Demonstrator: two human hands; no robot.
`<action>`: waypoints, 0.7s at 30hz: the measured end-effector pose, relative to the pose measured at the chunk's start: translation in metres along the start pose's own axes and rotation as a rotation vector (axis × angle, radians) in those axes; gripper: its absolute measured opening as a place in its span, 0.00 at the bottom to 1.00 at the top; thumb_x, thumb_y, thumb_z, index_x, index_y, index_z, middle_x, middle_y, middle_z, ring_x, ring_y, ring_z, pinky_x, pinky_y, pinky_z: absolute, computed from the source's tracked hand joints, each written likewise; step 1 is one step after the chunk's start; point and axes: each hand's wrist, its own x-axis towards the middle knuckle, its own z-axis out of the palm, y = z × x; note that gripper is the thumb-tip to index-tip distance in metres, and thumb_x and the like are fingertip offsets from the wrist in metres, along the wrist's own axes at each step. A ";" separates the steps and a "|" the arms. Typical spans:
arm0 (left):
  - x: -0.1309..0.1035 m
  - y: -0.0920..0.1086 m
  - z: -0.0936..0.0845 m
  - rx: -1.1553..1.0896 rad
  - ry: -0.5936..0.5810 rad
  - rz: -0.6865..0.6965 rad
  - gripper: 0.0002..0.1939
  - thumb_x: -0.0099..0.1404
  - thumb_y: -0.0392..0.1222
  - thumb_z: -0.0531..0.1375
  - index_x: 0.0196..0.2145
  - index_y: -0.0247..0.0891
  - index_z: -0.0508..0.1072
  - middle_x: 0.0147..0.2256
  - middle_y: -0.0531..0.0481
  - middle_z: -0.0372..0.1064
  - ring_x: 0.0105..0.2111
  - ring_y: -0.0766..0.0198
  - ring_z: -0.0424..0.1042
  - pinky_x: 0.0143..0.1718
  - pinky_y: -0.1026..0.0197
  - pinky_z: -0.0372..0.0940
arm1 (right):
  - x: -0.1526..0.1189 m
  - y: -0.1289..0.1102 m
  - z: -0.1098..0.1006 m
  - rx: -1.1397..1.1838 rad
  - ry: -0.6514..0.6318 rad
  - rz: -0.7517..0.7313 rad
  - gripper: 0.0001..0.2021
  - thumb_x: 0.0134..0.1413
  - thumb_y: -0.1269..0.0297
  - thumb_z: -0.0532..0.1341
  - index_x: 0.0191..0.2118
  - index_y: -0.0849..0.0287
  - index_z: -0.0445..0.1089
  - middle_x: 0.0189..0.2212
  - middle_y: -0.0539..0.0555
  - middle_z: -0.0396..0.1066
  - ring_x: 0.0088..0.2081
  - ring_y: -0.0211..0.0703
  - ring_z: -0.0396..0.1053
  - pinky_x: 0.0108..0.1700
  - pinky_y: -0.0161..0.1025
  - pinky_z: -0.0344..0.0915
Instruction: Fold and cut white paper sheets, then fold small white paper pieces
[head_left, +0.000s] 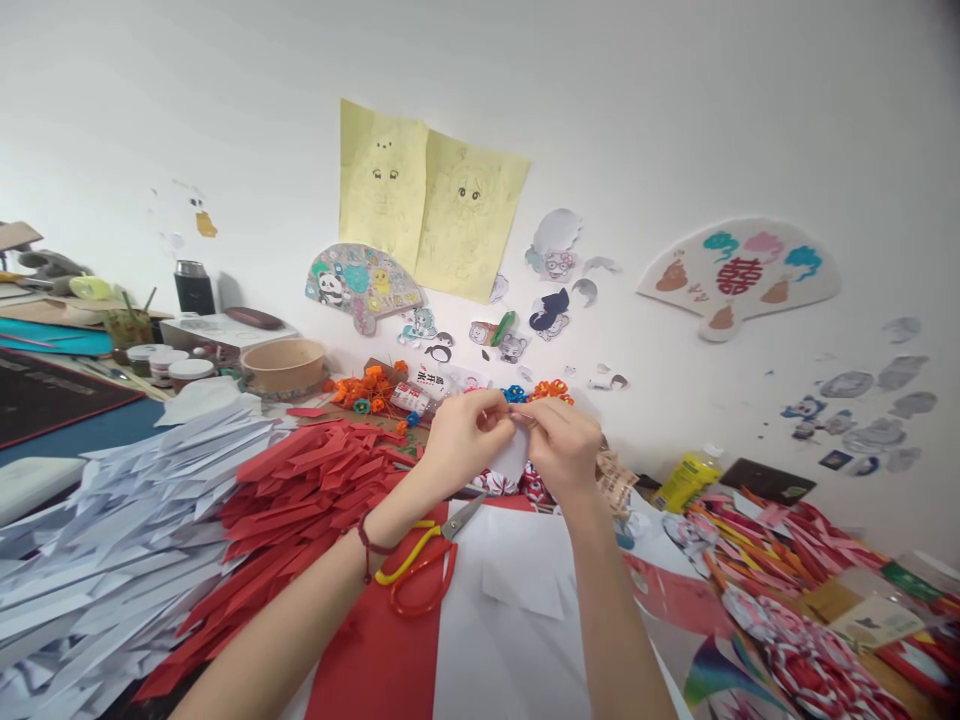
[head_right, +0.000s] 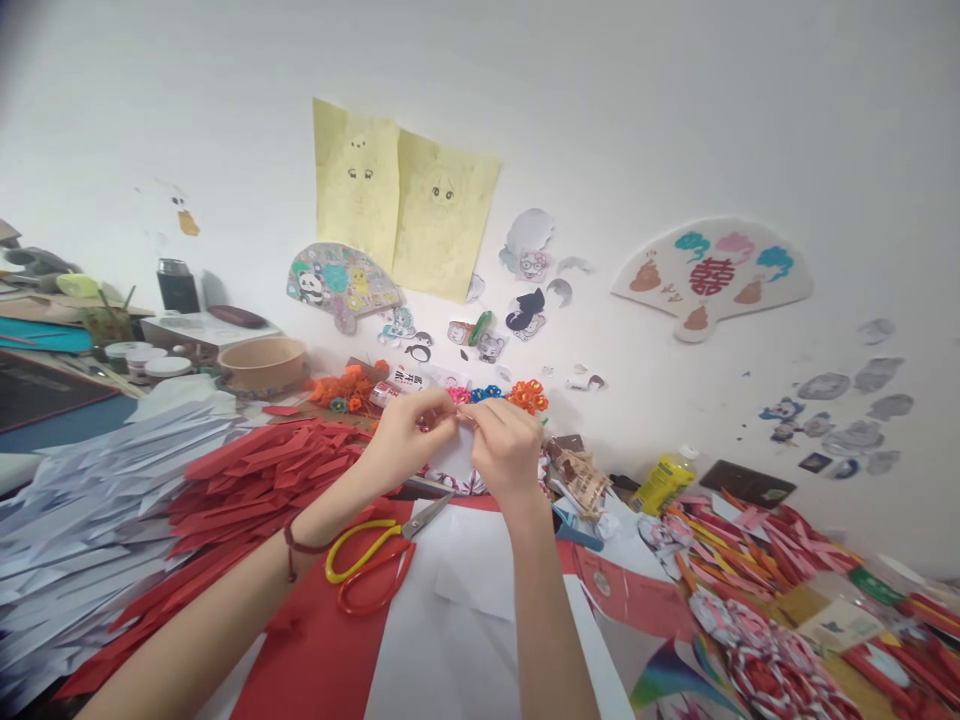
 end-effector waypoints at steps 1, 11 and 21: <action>0.000 0.001 0.000 -0.026 -0.002 -0.014 0.06 0.57 0.35 0.54 0.24 0.37 0.67 0.22 0.56 0.64 0.25 0.68 0.62 0.29 0.65 0.54 | 0.000 -0.001 0.002 -0.010 0.030 -0.017 0.15 0.57 0.77 0.55 0.33 0.57 0.78 0.28 0.55 0.78 0.32 0.44 0.74 0.35 0.39 0.65; 0.003 -0.015 -0.005 0.217 -0.004 -0.104 0.06 0.55 0.38 0.57 0.21 0.38 0.67 0.20 0.55 0.65 0.23 0.67 0.62 0.29 0.63 0.52 | -0.003 0.003 -0.011 0.082 0.353 0.249 0.09 0.57 0.73 0.60 0.34 0.56 0.79 0.30 0.52 0.79 0.34 0.45 0.76 0.38 0.39 0.69; 0.006 -0.011 -0.007 0.095 -0.007 -0.009 0.12 0.65 0.47 0.56 0.30 0.38 0.74 0.27 0.53 0.72 0.26 0.67 0.66 0.31 0.64 0.55 | -0.003 0.013 -0.001 0.339 0.344 0.645 0.09 0.53 0.60 0.65 0.29 0.61 0.78 0.25 0.52 0.75 0.30 0.44 0.71 0.32 0.37 0.64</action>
